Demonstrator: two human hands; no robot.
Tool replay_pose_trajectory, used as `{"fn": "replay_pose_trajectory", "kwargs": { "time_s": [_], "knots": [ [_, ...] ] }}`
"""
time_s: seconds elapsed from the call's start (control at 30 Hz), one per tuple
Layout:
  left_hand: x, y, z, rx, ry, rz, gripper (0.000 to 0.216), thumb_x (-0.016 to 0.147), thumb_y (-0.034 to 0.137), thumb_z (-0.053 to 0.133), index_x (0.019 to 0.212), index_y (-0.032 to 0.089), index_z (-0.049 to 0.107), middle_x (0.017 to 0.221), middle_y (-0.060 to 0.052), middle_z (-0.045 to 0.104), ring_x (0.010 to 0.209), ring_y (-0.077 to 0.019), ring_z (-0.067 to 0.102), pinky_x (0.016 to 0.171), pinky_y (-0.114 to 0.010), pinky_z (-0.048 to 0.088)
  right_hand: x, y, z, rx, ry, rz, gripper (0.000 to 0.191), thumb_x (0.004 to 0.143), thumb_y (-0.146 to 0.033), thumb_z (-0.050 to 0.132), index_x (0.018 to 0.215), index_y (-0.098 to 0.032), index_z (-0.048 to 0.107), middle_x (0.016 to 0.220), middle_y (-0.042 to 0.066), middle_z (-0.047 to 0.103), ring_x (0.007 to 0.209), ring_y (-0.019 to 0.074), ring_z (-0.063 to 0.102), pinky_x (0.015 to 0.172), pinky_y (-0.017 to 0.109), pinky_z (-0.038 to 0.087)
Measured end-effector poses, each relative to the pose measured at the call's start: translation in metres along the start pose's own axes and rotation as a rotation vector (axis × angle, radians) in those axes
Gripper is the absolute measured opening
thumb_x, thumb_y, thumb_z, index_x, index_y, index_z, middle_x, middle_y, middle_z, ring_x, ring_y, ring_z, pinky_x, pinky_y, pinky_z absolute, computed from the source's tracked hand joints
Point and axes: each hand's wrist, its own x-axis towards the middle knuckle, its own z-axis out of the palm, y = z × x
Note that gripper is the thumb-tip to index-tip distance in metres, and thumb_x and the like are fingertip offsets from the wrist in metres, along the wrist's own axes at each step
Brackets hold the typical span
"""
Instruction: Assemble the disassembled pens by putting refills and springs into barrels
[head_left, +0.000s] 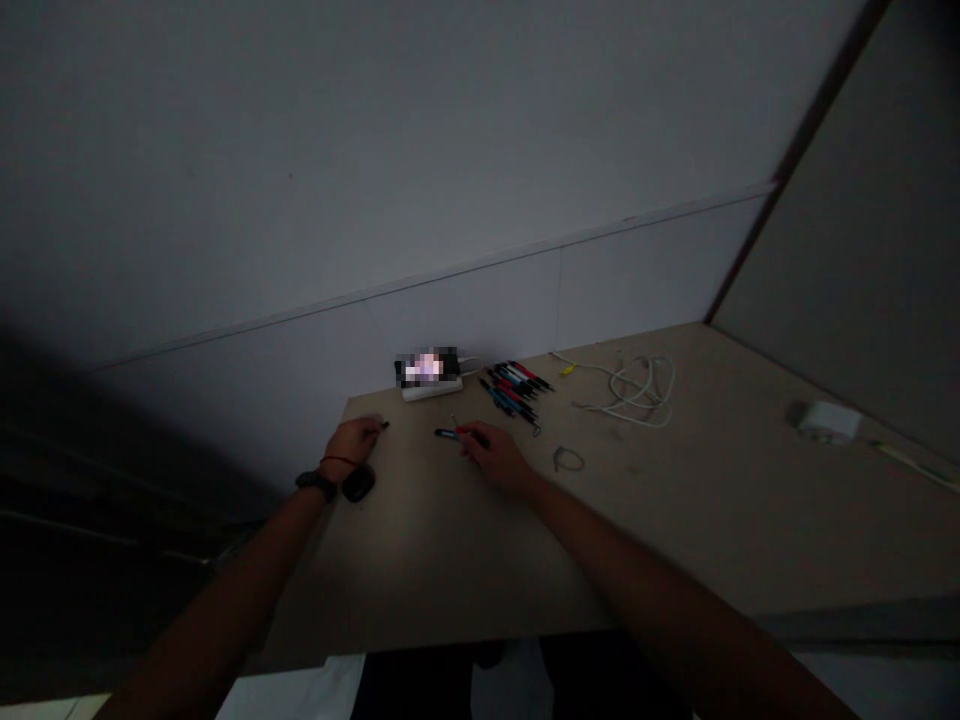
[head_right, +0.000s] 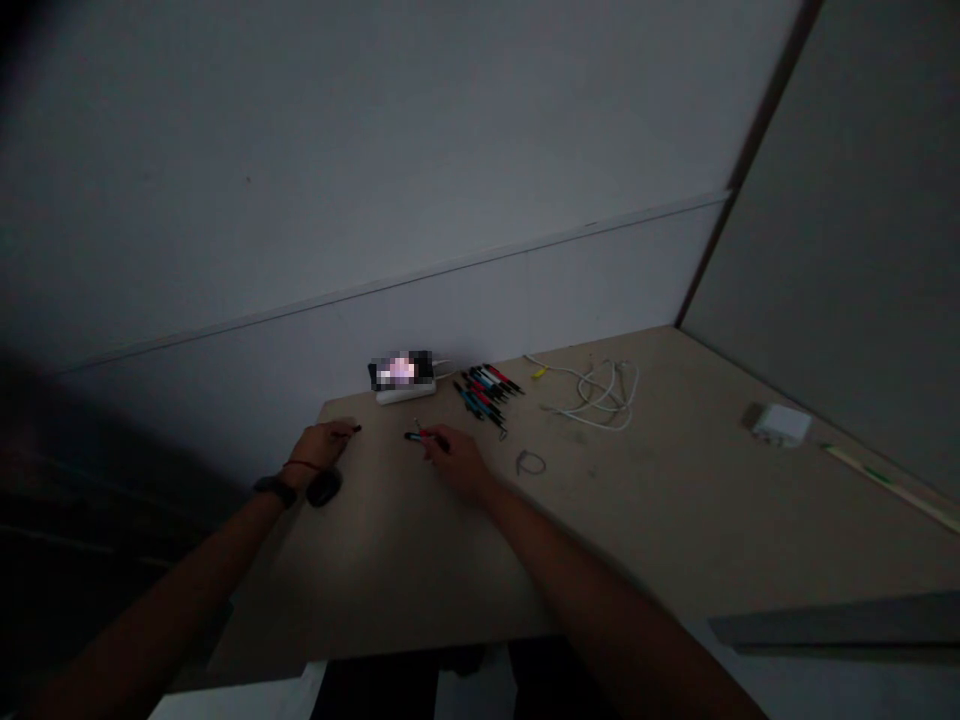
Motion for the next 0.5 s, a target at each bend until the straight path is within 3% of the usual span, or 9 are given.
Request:
{"fn": "replay_pose_trajectory", "kwargs": {
  "time_s": [0.1, 0.2, 0.27, 0.37, 0.5],
  "knots": [
    [0.003, 0.006, 0.002, -0.021, 0.057, -0.026, 0.011, 0.074, 0.021, 0.062, 0.079, 0.020, 0.072, 0.089, -0.008, 0.077, 0.091, -0.0266, 0.071, 0.093, -0.043, 0.055, 0.000, 0.000, 0.000, -0.009, 0.013, -0.008, 0.027, 0.095, -0.037, 0.058, 0.105, -0.016, 0.071, 0.074, 0.003, 0.071, 0.067, 0.0155, 0.066, 0.067, 0.027, 0.047],
    [0.002, 0.022, 0.008, -0.119, 0.149, -0.045, 0.023, 0.076, 0.025, 0.063, 0.097, 0.018, 0.068, 0.099, -0.008, 0.076, 0.089, -0.0217, 0.070, 0.088, -0.038, 0.056, 0.000, 0.000, -0.001, -0.018, 0.014, -0.010, 0.027, 0.094, -0.036, 0.059, 0.106, -0.016, 0.072, 0.074, 0.004, 0.072, 0.068, 0.0163, 0.067, 0.067, 0.028, 0.048],
    [0.000, 0.040, 0.016, -0.496, 0.217, -0.080, 0.034, 0.070, 0.025, 0.072, 0.103, 0.018, 0.066, 0.102, -0.008, 0.076, 0.090, -0.0212, 0.070, 0.087, -0.038, 0.057, 0.000, -0.001, -0.002, -0.024, 0.012, -0.016, 0.027, 0.093, -0.035, 0.060, 0.107, -0.017, 0.073, 0.076, 0.004, 0.073, 0.070, 0.0169, 0.068, 0.067, 0.028, 0.049],
    [-0.006, 0.071, 0.036, -0.996, 0.215, -0.182, 0.049, 0.060, 0.024, 0.084, 0.104, 0.018, 0.063, 0.103, -0.008, 0.074, 0.095, -0.0233, 0.073, 0.085, -0.037, 0.058, 0.000, 0.000, -0.002, -0.033, 0.011, -0.017, 0.028, 0.092, -0.036, 0.060, 0.109, -0.018, 0.073, 0.079, 0.005, 0.075, 0.072, 0.0178, 0.069, 0.069, 0.029, 0.050],
    [-0.012, 0.103, 0.063, -1.364, 0.137, -0.327, 0.043, 0.067, 0.028, 0.088, 0.100, 0.019, 0.062, 0.104, -0.007, 0.073, 0.099, -0.0238, 0.075, 0.090, -0.039, 0.058, 0.000, 0.002, -0.004, -0.051, -0.001, -0.026, 0.030, 0.092, -0.040, 0.060, 0.107, -0.018, 0.074, 0.078, 0.004, 0.075, 0.071, 0.0190, 0.070, 0.070, 0.031, 0.051]
  ]
}}
